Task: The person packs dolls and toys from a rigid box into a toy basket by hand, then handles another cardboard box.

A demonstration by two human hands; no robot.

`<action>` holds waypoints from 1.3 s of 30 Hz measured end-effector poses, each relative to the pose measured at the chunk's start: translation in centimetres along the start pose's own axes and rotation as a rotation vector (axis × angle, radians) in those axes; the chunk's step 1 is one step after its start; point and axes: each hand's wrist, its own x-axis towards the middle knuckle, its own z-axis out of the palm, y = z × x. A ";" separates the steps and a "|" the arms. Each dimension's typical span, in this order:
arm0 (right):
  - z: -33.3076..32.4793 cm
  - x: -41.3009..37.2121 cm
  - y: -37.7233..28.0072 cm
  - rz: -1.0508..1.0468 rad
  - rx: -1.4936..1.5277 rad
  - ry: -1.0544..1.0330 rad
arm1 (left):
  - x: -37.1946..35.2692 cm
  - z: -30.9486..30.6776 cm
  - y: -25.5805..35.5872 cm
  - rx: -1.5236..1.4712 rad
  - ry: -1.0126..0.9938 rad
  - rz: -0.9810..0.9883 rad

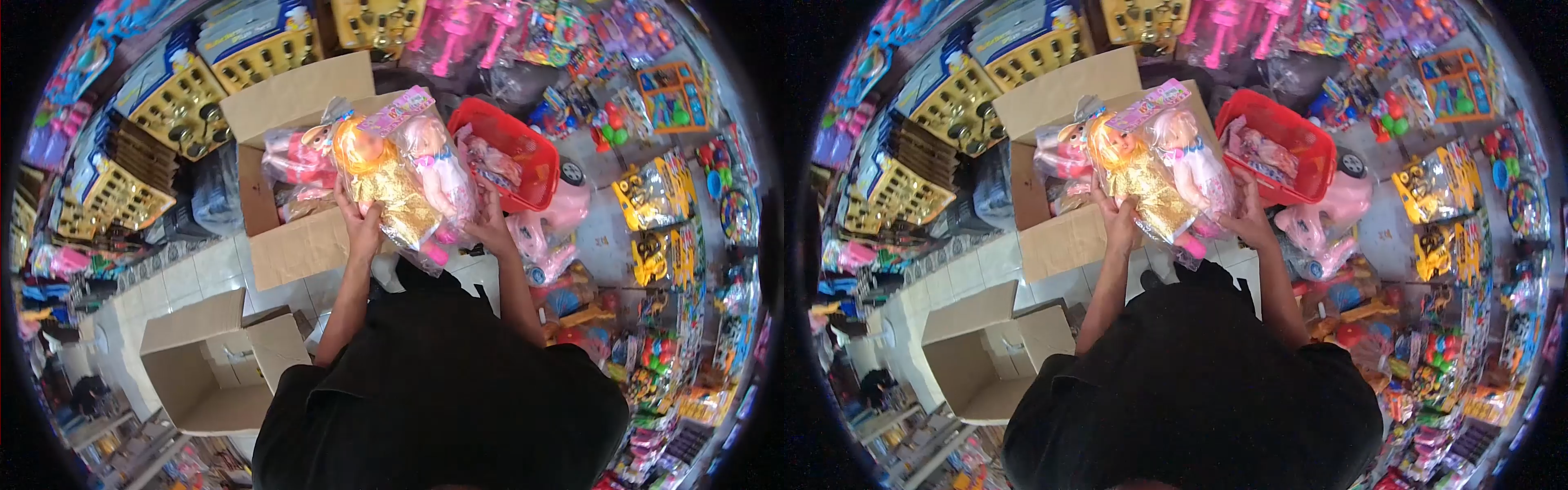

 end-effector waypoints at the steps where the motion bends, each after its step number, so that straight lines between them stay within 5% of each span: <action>1: 0.0 -0.5 -0.9 0.008 0.011 0.013 | -0.2 0.5 -0.3 0.015 -0.022 -0.035; 8: -6.8 -2.4 -1.4 0.094 -0.279 0.017 | 0.7 3.8 -6.0 0.086 -0.132 -0.066; 13: -13.7 -2.1 -1.4 0.115 -0.188 0.109 | 0.5 11.2 -8.9 0.048 -0.169 -0.196; 26: -35.9 5.3 6.9 0.149 -0.432 0.117 | 2.6 22.0 -28.1 0.158 -0.027 -0.215; 29: -38.7 8.4 5.9 0.183 -0.771 -0.012 | 3.6 22.1 -33.2 0.345 -0.034 -0.121; 32: -42.3 10.7 9.4 0.067 -0.818 -0.128 | 3.6 24.3 -33.5 0.131 0.040 -0.500; 39: -43.2 14.2 13.4 0.069 -0.968 -0.278 | 4.4 21.7 -41.6 0.054 0.282 -0.293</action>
